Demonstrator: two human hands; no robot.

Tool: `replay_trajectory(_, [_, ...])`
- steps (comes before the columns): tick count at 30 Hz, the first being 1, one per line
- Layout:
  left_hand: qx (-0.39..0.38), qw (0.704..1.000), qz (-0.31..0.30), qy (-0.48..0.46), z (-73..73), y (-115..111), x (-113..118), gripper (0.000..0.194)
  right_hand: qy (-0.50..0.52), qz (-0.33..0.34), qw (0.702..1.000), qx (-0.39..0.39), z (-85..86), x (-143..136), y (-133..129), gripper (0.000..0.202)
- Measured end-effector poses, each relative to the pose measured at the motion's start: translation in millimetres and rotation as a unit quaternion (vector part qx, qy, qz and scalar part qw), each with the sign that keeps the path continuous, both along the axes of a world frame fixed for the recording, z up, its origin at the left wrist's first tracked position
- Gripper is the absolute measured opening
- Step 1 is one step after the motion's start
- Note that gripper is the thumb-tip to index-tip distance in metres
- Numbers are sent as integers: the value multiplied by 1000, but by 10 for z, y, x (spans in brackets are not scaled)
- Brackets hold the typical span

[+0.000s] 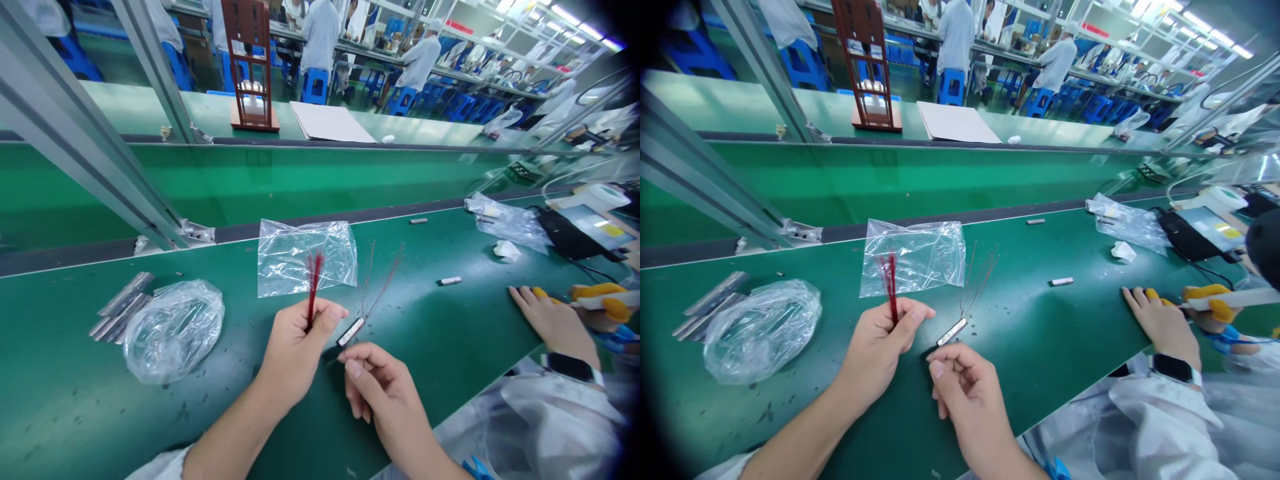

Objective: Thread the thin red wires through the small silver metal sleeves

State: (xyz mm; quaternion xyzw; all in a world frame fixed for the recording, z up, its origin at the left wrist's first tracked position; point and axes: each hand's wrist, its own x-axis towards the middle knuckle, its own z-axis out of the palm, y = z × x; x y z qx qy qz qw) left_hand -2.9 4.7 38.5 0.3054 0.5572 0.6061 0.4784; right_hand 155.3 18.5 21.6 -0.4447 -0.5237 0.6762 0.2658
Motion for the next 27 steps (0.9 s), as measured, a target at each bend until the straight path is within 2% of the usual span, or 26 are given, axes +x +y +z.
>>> replay_trajectory(4, [-1, 999, -37, -20, 3, 21, 8, 29, -81, -10, 990, 116, 72, 112, 102, 32])
replay_trajectory(8, [0, 998, -59, -12, 2, 29, 26, 29, -139, 50, 966, 213, 173, 129, 193, 21])
replay_trajectory(14, [-8, 994, -110, 2, -26, -2, 38, 33, -190, 122, 936, 269, 302, -5, 247, 16])
replay_trajectory(18, [-2, 989, -144, -15, -31, -30, 48, 31, -179, 144, 934, 276, 293, 3, 260, 21])
replay_trajectory(20, [11, 993, -112, -30, -33, -32, 38, 28, -153, 117, 948, 255, 231, 86, 257, 19])
replay_trajectory(21, [21, 996, -78, -42, -36, -29, 27, 32, -133, 83, 958, 240, 186, 141, 253, 17])
replay_trajectory(24, [34, 996, 37, -68, -47, -10, -9, 35, -42, -63, 982, 176, 45, 289, 237, 15])
replay_trajectory(25, [26, 997, 51, -60, -50, -4, -15, 33, -7, -105, 984, 146, 11, 314, 232, 16])
replay_trajectory(27, [0, 999, 15, -33, -50, -2, -6, 30, 52, -151, 984, 83, -17, 309, 219, 19])
